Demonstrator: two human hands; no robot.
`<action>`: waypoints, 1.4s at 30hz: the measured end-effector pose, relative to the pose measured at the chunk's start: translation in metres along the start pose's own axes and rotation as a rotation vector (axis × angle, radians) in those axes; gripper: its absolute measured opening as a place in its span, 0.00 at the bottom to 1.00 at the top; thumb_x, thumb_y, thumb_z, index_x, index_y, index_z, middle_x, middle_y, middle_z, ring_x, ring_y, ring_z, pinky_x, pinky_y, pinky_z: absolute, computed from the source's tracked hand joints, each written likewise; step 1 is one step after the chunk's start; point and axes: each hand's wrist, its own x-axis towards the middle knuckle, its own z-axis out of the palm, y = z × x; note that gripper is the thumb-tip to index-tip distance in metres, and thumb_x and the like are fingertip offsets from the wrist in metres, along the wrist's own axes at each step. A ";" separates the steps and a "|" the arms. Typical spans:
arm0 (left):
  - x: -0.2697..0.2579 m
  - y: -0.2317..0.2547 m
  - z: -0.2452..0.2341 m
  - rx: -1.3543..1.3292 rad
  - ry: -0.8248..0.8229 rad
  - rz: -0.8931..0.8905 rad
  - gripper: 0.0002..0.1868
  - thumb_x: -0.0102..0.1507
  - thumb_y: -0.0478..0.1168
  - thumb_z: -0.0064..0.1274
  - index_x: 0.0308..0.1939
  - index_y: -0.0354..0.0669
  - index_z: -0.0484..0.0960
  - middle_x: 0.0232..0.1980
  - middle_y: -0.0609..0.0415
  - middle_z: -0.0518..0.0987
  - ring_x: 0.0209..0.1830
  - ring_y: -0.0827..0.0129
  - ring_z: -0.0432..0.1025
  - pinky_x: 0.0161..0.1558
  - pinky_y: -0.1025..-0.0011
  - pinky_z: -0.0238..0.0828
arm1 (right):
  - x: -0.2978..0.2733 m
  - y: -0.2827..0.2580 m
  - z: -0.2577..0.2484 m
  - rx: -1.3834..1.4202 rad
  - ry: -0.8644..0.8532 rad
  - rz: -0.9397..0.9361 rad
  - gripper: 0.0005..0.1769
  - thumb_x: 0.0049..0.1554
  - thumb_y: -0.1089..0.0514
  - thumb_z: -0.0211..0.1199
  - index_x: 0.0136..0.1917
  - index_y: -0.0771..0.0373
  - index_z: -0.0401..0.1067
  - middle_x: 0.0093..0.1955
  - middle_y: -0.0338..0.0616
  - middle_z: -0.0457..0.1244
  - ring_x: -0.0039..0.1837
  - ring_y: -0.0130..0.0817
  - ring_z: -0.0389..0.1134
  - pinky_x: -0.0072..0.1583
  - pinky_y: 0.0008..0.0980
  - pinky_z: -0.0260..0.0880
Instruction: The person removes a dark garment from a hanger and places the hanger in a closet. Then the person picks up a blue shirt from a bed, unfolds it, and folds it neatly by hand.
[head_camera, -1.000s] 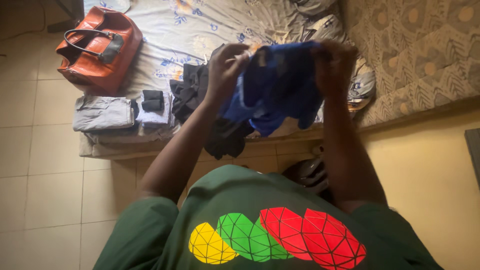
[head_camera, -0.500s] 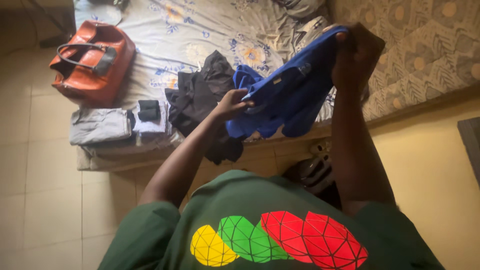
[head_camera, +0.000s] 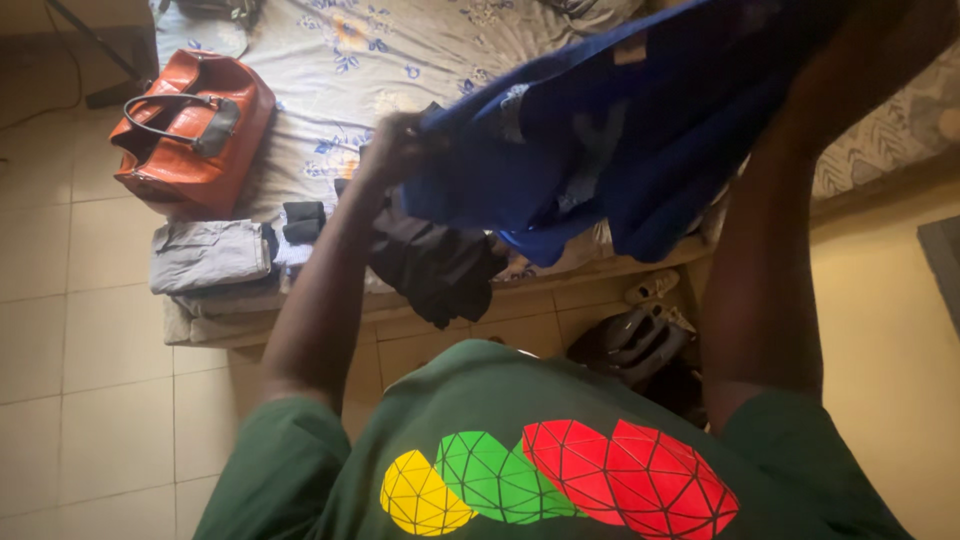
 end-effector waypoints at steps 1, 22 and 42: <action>0.004 -0.004 -0.006 -0.128 0.086 -0.010 0.14 0.62 0.45 0.66 0.38 0.36 0.86 0.33 0.47 0.81 0.33 0.72 0.70 0.35 0.66 0.68 | 0.002 -0.002 -0.002 0.005 0.008 -0.007 0.23 0.66 0.41 0.57 0.46 0.64 0.71 0.41 0.45 0.63 0.47 0.37 0.65 0.52 0.39 0.63; 0.105 0.045 -0.124 0.352 0.475 0.286 0.09 0.65 0.38 0.57 0.44 0.36 0.82 0.39 0.43 0.81 0.39 0.58 0.76 0.44 0.61 0.70 | 0.015 -0.124 0.079 0.193 -0.600 -0.360 0.14 0.62 0.53 0.65 0.54 0.65 0.75 0.47 0.49 0.69 0.50 0.39 0.73 0.54 0.37 0.72; 0.046 0.086 -0.216 0.487 0.686 0.209 0.13 0.69 0.40 0.52 0.51 0.33 0.79 0.44 0.41 0.79 0.44 0.56 0.74 0.48 0.59 0.70 | 0.028 -0.208 0.175 0.380 -0.734 -0.263 0.12 0.60 0.59 0.63 0.56 0.64 0.76 0.47 0.52 0.69 0.48 0.46 0.70 0.49 0.38 0.71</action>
